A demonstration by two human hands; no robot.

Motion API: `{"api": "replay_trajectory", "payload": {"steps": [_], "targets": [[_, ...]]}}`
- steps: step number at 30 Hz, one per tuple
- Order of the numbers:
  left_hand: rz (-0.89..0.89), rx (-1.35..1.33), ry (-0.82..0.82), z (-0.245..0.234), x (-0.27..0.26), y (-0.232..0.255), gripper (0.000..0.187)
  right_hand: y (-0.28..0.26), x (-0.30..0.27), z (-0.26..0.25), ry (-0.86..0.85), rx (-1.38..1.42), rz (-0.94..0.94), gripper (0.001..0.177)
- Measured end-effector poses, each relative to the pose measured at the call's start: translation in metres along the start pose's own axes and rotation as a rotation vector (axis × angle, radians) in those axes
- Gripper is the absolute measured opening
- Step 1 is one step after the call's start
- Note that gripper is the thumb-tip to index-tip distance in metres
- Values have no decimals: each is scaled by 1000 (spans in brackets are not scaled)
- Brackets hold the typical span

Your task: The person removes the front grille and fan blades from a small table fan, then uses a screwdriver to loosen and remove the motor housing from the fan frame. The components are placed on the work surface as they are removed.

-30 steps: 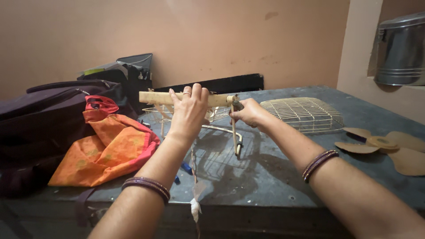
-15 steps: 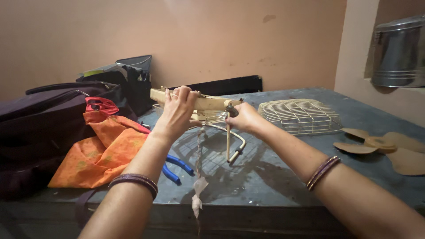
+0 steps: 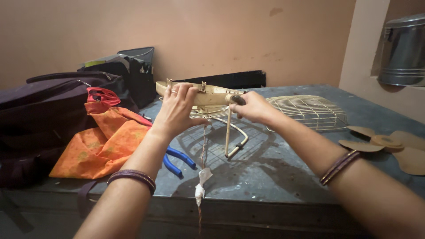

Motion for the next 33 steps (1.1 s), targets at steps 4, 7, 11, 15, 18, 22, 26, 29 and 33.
{"api": "replay_trajectory", "payload": {"steps": [4,7,11,15,18,22,26,29,33], "targets": [[-29,13,29,-7,1,5,94,-3,-9,-26,-9,158,125,43],[-34,69,50,-11,4,10,87,-18,-13,-47,31,287,89,49],[-57,122,47,-12,13,14,82,-41,-27,-82,150,166,9,55],[-30,148,83,-16,21,26,80,-56,-49,-119,314,-268,37,63],[10,100,74,-16,25,38,74,-66,-55,-122,288,-166,-21,61],[78,94,52,-15,34,59,65,-54,-59,-117,205,45,61,55],[118,-35,53,-12,47,82,54,-58,-59,-122,170,166,2,51],[92,-188,-16,4,60,97,44,-64,-62,-127,161,226,-60,49],[22,-372,-22,22,75,109,18,-71,-70,-132,165,240,-112,49]]}}
Point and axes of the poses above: each hand's wrist, its own x-axis towards the middle knuckle, its own z-axis out of the palm, y = z × x, the point moved 10 cm from there along x, towards the middle knuckle, and after that the axes turned 4 degrees about -x, right-handed, at the moved point
